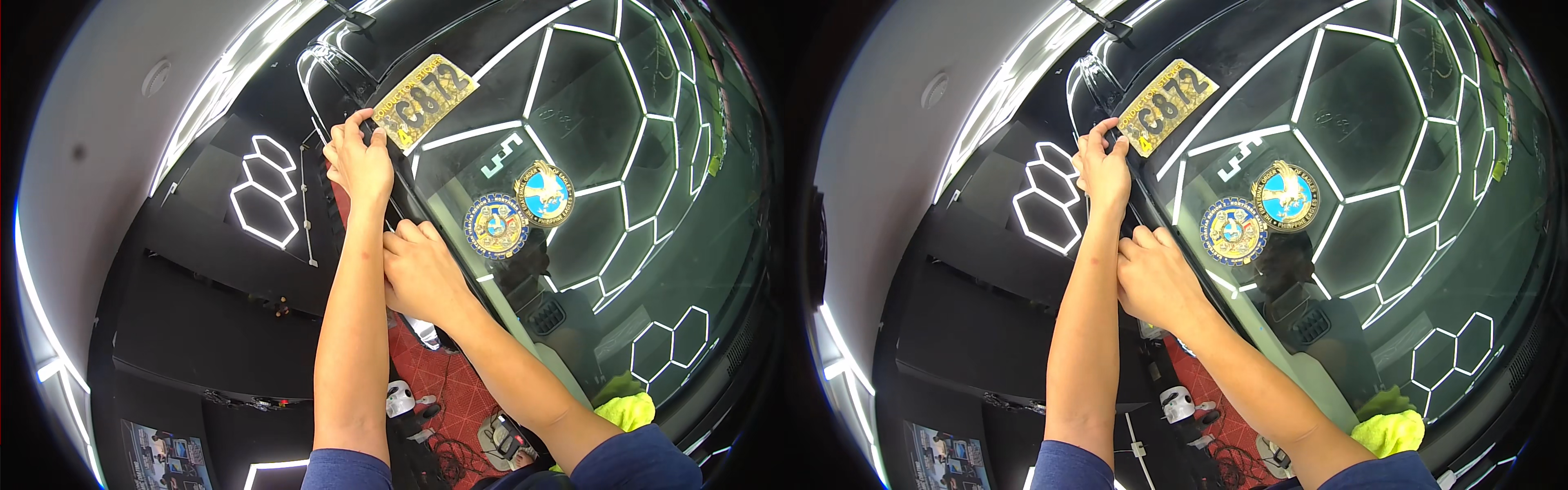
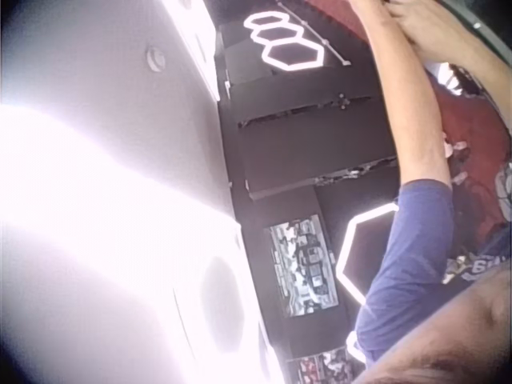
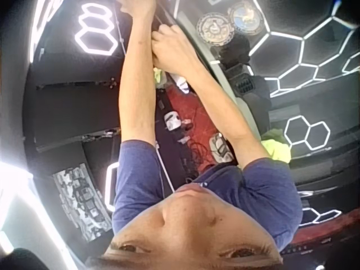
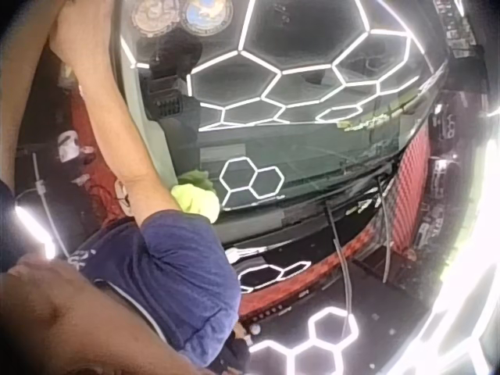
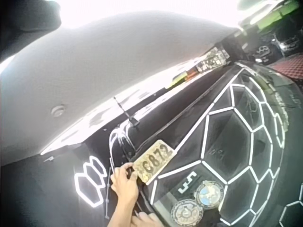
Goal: The person applies a yellow decal to the upper corner of a car's windshield, smoothing it out by hand and using a yellow cloth.
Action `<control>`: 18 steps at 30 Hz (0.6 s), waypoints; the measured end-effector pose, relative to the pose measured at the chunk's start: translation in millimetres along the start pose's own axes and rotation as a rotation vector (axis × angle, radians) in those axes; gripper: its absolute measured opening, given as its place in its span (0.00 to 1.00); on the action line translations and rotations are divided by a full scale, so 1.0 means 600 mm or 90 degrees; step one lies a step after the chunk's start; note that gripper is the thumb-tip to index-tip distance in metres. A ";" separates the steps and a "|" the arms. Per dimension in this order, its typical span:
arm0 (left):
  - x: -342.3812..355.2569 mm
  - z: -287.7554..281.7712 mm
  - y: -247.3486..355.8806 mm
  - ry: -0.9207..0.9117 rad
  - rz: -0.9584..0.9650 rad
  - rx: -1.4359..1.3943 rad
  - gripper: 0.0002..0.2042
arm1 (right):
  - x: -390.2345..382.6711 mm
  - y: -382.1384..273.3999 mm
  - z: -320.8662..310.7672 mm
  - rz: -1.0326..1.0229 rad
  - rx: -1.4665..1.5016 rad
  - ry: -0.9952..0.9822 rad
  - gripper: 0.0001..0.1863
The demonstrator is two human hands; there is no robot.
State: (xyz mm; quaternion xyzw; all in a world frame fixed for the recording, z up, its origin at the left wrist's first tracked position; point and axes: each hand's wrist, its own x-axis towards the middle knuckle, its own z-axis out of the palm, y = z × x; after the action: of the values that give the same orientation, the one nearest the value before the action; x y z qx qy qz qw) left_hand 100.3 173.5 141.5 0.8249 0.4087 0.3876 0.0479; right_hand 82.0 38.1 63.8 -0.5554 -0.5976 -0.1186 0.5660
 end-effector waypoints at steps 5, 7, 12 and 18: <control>-0.002 0.003 0.000 0.020 0.004 -0.033 0.18 | 0.000 0.001 -0.001 0.001 -0.001 -0.004 0.05; 0.001 0.002 -0.003 0.009 0.008 -0.004 0.19 | 0.000 0.000 0.000 -0.001 0.001 -0.002 0.05; -0.001 0.000 0.005 -0.013 0.002 0.028 0.18 | 0.000 0.001 -0.001 0.004 0.000 -0.009 0.05; -0.001 0.001 0.011 -0.012 -0.011 0.040 0.18 | -0.002 0.003 -0.002 0.007 0.007 -0.006 0.06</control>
State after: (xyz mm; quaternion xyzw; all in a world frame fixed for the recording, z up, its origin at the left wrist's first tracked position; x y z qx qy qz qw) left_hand 104.5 168.8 143.4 0.8261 0.4273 0.3663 0.0292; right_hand 83.6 37.4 62.4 -0.5561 -0.5980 -0.1099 0.5666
